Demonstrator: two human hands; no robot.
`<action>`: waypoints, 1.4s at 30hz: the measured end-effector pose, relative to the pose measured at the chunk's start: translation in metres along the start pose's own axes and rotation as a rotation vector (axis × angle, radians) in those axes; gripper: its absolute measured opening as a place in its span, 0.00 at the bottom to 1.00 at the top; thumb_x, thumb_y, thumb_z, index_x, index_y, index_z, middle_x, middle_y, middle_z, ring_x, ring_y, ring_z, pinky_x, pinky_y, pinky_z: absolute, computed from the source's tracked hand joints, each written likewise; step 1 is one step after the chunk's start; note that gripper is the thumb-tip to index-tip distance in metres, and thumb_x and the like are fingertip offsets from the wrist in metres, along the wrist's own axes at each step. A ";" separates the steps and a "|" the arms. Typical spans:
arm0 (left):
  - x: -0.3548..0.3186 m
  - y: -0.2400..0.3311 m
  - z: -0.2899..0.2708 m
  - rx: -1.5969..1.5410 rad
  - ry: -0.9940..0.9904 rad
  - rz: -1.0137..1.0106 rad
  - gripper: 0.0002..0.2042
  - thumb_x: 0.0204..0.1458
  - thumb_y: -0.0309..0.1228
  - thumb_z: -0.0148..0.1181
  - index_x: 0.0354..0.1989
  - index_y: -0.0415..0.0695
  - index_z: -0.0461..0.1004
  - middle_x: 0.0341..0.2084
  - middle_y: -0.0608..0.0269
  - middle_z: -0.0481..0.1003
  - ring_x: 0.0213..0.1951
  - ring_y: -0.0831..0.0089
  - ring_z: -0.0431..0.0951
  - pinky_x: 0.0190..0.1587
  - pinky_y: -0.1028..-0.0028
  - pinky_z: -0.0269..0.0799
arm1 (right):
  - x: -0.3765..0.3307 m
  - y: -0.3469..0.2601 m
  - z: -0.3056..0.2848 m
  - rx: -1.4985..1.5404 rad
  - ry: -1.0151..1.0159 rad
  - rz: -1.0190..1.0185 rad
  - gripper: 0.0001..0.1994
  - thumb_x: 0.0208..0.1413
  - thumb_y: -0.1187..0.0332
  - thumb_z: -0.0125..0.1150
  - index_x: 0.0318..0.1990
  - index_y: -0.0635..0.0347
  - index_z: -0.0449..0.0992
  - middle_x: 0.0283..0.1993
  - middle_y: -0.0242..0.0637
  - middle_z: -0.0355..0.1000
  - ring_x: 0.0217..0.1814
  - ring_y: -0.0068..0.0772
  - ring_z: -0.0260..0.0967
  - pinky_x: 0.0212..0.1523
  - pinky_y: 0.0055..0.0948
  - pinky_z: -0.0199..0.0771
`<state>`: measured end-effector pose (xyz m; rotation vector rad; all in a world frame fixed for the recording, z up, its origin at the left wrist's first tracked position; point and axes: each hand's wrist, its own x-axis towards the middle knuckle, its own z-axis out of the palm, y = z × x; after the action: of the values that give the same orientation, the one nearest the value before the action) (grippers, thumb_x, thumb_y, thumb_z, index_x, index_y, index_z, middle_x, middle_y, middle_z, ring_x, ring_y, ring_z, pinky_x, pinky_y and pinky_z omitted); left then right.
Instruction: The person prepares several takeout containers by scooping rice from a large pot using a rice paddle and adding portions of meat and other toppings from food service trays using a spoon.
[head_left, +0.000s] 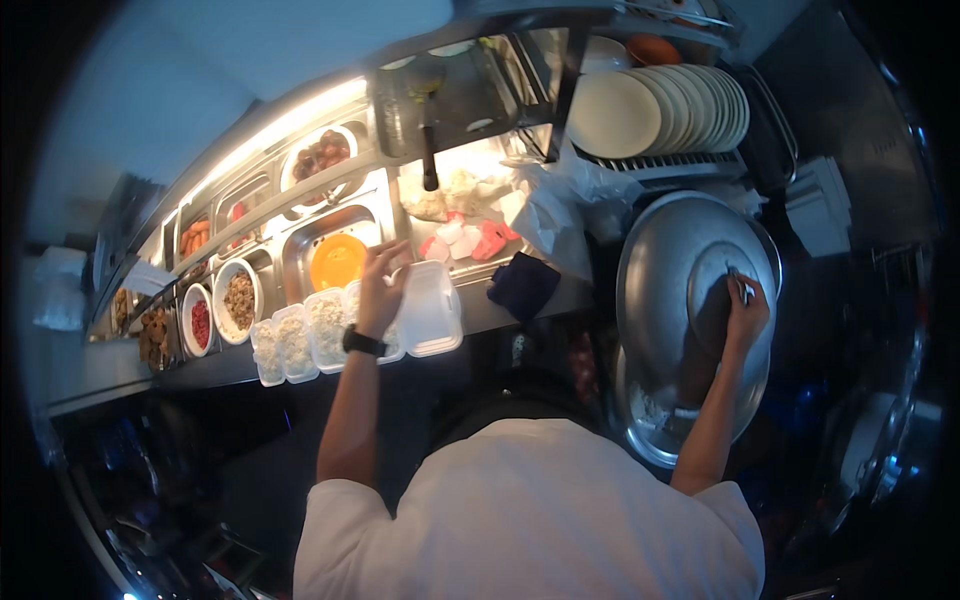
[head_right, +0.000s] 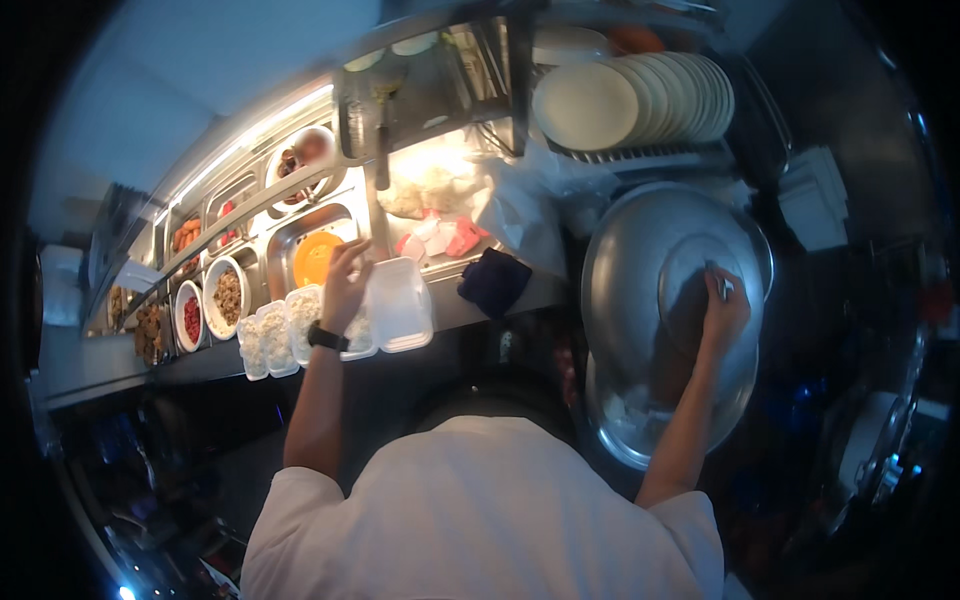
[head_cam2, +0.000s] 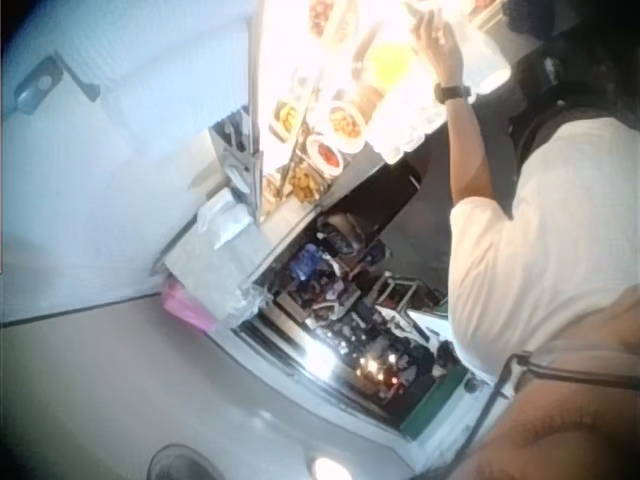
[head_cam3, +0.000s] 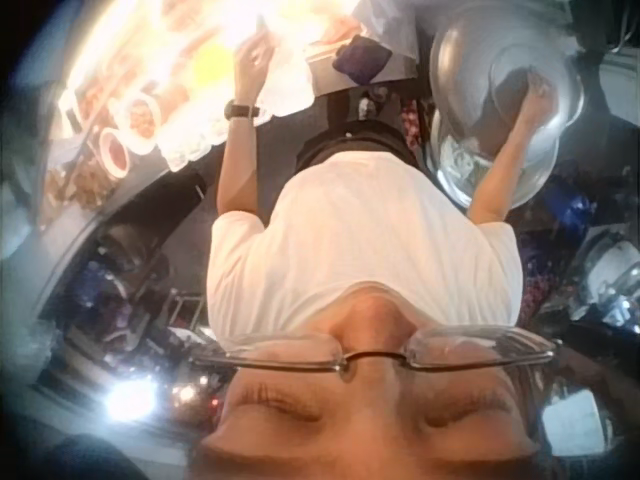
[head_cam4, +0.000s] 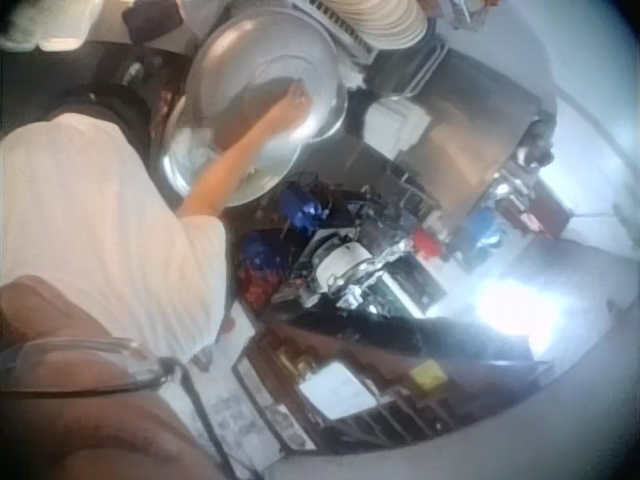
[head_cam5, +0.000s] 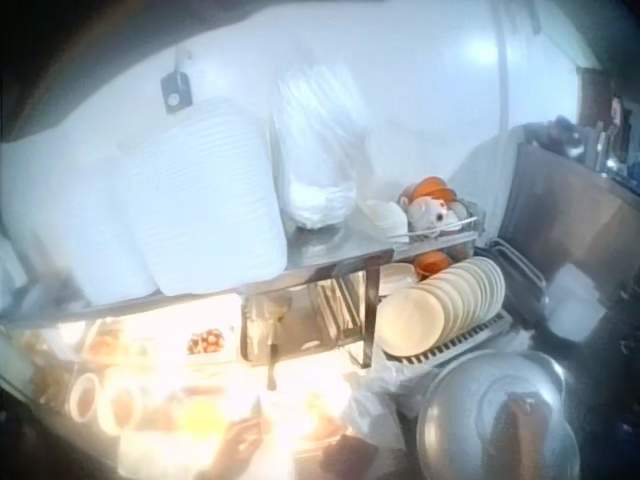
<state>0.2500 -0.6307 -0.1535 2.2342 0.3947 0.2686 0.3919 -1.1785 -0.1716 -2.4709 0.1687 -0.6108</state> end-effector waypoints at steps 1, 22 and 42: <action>0.004 -0.024 -0.005 0.083 0.024 0.119 0.16 0.46 0.20 0.60 0.47 0.44 0.77 0.41 0.56 0.73 0.46 0.61 0.72 0.49 0.67 0.67 | -0.019 0.003 -0.032 0.021 -0.035 0.159 0.12 0.48 0.65 0.70 0.38 0.59 0.80 0.33 0.38 0.77 0.29 0.32 0.71 0.32 0.27 0.67; -0.055 -0.106 -0.150 0.028 0.010 0.146 0.19 0.55 0.24 0.56 0.56 0.42 0.69 0.44 0.54 0.74 0.39 0.67 0.77 0.40 0.71 0.72 | -0.108 0.006 -0.072 -0.513 0.076 0.020 0.13 0.51 0.67 0.67 0.45 0.54 0.77 0.51 0.47 0.69 0.53 0.44 0.67 0.52 0.38 0.67; -0.335 -0.306 -0.397 0.079 0.411 -0.540 0.22 0.56 0.23 0.55 0.61 0.43 0.65 0.42 0.57 0.75 0.33 0.75 0.74 0.37 0.76 0.72 | -0.018 -0.511 0.138 -0.306 -0.575 -0.394 0.17 0.46 0.72 0.60 0.47 0.56 0.78 0.38 0.46 0.77 0.35 0.38 0.76 0.39 0.34 0.74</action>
<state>-0.2460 -0.2890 -0.1592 2.0456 1.2186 0.4235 0.4310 -0.6834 0.0117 -2.8884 -0.4926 0.0028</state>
